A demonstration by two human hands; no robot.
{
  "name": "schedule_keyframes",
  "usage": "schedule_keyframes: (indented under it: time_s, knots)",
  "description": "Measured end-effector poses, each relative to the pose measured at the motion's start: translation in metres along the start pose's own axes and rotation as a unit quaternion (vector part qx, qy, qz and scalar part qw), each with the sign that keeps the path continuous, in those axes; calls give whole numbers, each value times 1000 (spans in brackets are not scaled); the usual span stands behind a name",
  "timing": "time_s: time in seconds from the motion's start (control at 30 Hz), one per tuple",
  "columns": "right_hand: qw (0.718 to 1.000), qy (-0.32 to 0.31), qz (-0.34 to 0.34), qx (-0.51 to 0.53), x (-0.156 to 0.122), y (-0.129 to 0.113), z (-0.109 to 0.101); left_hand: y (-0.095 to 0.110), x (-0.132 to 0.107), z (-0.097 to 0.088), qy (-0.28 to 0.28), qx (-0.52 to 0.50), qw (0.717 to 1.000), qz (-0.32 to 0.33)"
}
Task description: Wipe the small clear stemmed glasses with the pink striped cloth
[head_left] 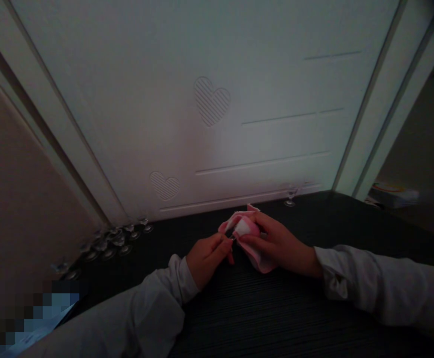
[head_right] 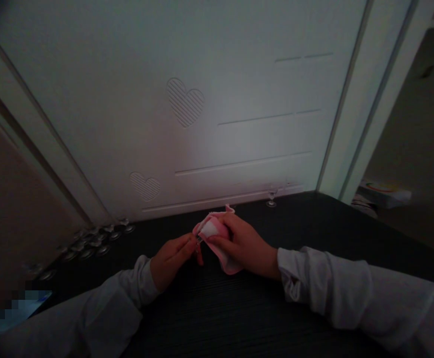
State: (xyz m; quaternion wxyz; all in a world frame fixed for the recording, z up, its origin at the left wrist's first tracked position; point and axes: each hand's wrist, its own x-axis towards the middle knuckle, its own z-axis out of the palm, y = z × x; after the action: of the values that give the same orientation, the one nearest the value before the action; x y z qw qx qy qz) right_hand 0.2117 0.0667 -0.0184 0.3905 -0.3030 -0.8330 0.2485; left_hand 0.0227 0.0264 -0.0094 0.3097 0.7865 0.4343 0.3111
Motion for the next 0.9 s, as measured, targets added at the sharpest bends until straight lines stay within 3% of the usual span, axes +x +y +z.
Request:
schedule_keyframes:
  time_s: [0.2,0.43,0.9]
  knots:
    - [1000,19,3,8,2,1,1,-6,0,2,42,-34,999,2]
    - [998,27,45,27,3,4,3,-3,-2,4,88,29,996,7]
    - [1000,11,10,9,1,2,1,5,-1,0,23,39,999,-18]
